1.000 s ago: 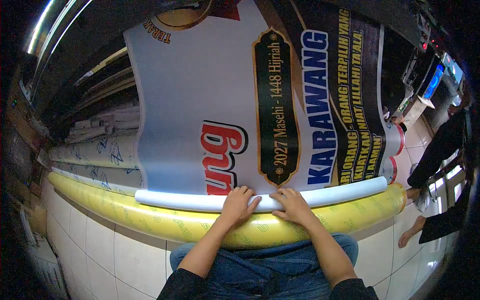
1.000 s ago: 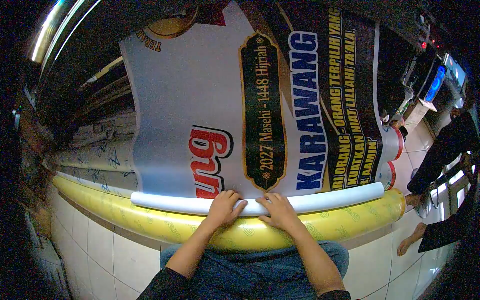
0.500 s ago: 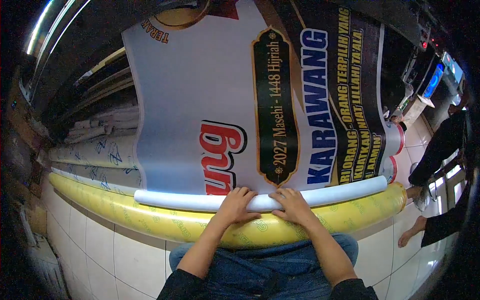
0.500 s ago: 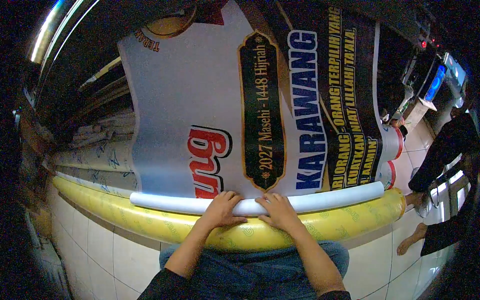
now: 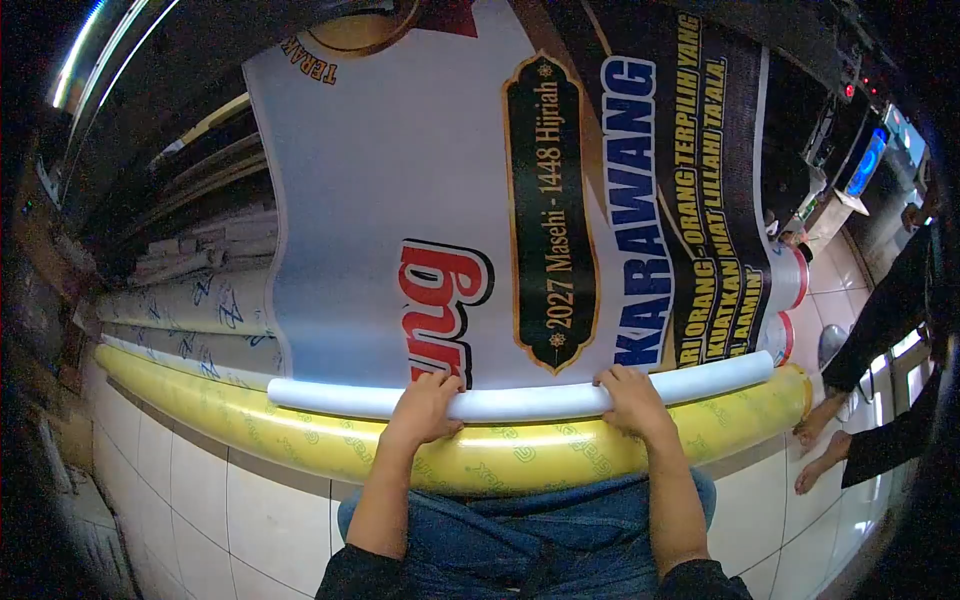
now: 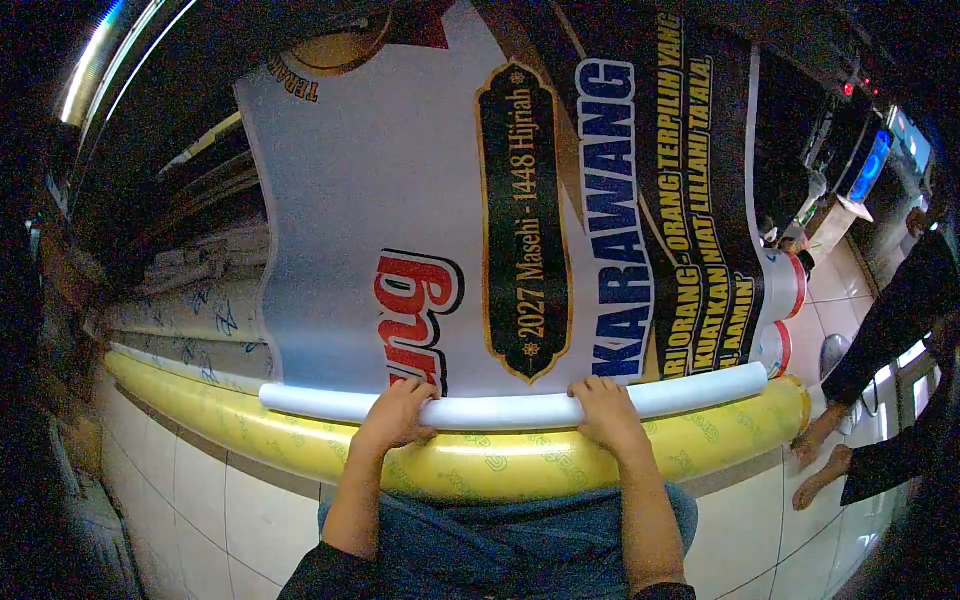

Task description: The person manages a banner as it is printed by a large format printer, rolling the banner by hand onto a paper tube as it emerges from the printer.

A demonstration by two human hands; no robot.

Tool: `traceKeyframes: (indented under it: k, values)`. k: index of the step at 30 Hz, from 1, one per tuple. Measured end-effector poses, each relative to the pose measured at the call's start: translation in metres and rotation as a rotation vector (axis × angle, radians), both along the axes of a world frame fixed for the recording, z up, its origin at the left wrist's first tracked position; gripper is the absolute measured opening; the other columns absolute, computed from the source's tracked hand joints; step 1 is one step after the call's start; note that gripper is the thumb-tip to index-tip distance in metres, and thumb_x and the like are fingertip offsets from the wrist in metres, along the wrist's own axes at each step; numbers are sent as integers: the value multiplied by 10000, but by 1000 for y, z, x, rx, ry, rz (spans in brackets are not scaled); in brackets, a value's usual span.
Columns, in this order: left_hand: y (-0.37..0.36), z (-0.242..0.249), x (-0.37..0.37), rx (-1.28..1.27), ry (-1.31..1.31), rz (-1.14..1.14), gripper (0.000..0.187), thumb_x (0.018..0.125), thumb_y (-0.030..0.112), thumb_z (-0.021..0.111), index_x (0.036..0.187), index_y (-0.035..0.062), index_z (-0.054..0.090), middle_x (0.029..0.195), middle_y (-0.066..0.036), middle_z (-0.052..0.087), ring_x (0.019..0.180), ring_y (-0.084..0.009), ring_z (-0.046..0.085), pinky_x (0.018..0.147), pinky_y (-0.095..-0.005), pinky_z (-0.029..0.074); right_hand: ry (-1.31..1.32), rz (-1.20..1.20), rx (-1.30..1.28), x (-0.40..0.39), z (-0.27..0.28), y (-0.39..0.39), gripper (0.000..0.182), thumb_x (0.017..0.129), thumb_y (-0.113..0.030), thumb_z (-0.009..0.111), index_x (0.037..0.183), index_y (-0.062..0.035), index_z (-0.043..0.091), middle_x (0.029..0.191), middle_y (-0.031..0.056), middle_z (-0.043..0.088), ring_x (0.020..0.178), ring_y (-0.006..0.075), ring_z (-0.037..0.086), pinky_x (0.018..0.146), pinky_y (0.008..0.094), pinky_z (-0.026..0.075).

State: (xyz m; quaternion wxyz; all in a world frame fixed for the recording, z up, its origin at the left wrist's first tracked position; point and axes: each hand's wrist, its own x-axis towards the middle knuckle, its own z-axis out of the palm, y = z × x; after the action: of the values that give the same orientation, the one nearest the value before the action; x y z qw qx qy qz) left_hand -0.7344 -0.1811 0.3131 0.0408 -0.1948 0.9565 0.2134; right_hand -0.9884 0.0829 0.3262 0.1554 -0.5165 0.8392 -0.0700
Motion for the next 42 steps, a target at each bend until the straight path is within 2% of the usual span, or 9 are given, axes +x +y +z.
traceKeyframes:
  k: [5, 10, 13, 18, 25, 28, 32, 37, 42]
  values:
    - [-7, 0, -3, 58, -41, 13, 528, 715, 244, 844, 1170, 87, 626, 1097, -155, 658, 1026, -364, 630, 904, -459, 508, -43, 30, -7, -5, 5, 0, 512, 726, -103, 768, 1212, -143, 614, 1196, 88, 627, 1173, 318, 570, 989, 474, 438]
    - [-16, -1, -6, 159, -27, 43, 484, 777, 242, 804, 1186, 70, 610, 1053, -190, 685, 964, -385, 658, 857, -477, 515, -57, -38, 106, -7, 11, -6, 469, 820, -147, 699, 1279, -150, 603, 1299, 92, 617, 1209, 327, 559, 1060, 529, 382]
    - [-21, -10, -4, 152, 56, -26, 506, 767, 242, 811, 1199, 80, 602, 1095, -178, 672, 1016, -381, 636, 905, -467, 502, -11, 9, 10, -7, -5, -1, 480, 822, -149, 702, 1288, -139, 587, 1313, 112, 596, 1250, 330, 526, 1082, 536, 362]
    - [-11, 10, -5, 42, 85, -11, 581, 640, 204, 885, 1132, 110, 591, 1134, -123, 603, 1125, -355, 575, 945, -456, 481, 18, -22, -34, 0, 8, -6, 534, 763, -106, 742, 1270, -118, 576, 1255, 134, 572, 1229, 344, 509, 1075, 477, 369]
    - [-12, 8, -7, 43, 15, 29, 585, 595, 191, 909, 1071, 117, 576, 1081, -99, 593, 1068, -332, 579, 907, -451, 478, 132, -45, -41, -1, 0, -9, 440, 699, -81, 770, 1099, -125, 593, 1118, 102, 601, 1129, 322, 558, 985, 502, 406]
    - [-13, 10, -7, 18, 22, 7, 570, 601, 209, 907, 1063, 120, 585, 1063, -79, 605, 1062, -325, 588, 884, -447, 483, 102, -47, 12, -2, 6, -8, 503, 680, -103, 821, 1127, -135, 592, 1167, 80, 595, 1179, 306, 535, 1057, 473, 371]
    - [-16, 11, -9, 22, 45, 14, 492, 645, 216, 881, 1054, 97, 635, 1043, -96, 660, 1019, -323, 635, 874, -437, 509, 95, -30, 6, -5, 10, -8, 415, 729, -110, 776, 1107, -126, 606, 1109, 58, 637, 1150, 281, 581, 1038, 538, 372]
    - [-21, 15, -11, 84, 45, 22, 410, 733, 261, 821, 1057, 69, 659, 1036, -152, 696, 983, -365, 661, 866, -464, 519, -63, -69, 121, -12, 20, -12, 425, 846, -135, 702, 1262, -144, 616, 1238, 79, 651, 1251, 271, 558, 1119, 587, 307]
    - [-33, 5, -12, 93, -12, -1, 376, 811, 282, 753, 1115, 74, 678, 1088, -174, 707, 1016, -366, 664, 895, -458, 518, -79, -65, 113, -20, 9, -13, 482, 867, -134, 673, 1340, -158, 582, 1293, 97, 624, 1288, 282, 526, 1128, 594, 296]
